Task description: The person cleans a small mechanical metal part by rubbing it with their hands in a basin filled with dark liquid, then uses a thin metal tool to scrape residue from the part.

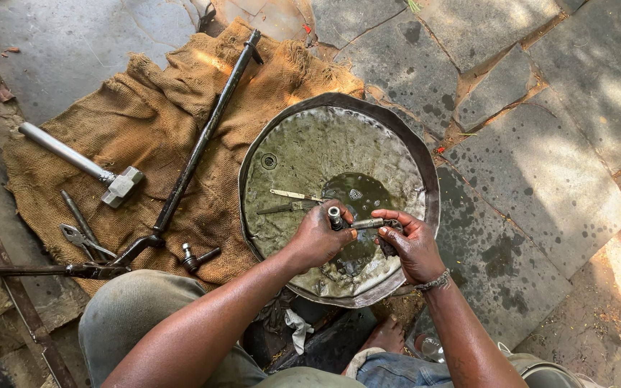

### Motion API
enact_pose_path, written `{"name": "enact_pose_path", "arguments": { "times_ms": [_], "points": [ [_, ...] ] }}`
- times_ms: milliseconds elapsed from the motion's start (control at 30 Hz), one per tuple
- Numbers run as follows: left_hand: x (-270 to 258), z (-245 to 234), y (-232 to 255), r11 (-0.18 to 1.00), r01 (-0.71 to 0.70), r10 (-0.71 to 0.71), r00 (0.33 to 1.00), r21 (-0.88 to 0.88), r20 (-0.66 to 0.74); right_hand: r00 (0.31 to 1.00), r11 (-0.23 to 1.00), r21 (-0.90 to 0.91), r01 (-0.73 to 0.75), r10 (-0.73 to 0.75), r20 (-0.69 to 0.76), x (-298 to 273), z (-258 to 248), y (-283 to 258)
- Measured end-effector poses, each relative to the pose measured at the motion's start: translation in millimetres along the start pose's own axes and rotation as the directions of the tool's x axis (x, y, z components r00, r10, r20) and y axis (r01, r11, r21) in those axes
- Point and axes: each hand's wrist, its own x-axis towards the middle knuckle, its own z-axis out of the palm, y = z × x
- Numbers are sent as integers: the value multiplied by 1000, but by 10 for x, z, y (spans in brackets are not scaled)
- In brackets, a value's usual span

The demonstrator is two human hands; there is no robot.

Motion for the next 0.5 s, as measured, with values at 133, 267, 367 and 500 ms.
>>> {"name": "enact_pose_path", "arguments": {
  "times_ms": [133, 267, 367, 500],
  "points": [
    [-62, -23, 104, 976, -117, 127, 991, 184, -47, 1000, 1000, -3, -8, 8, -19, 0, 4, -9],
    [-77, -20, 99, 937, -212, 223, 975, 278, -8, 1000, 1000, -17, 4, -4, -28, 1, 5, -10],
    [-89, -9, 89, 904, -259, 281, 959, 340, -18, 1000, 1000, -23, 11, -12, -17, 0, 3, -3],
    [-113, -19, 103, 872, -299, 331, 943, 388, -17, 999, 999, -37, 38, -37, 20, -14, -8, -7]
  ]
}}
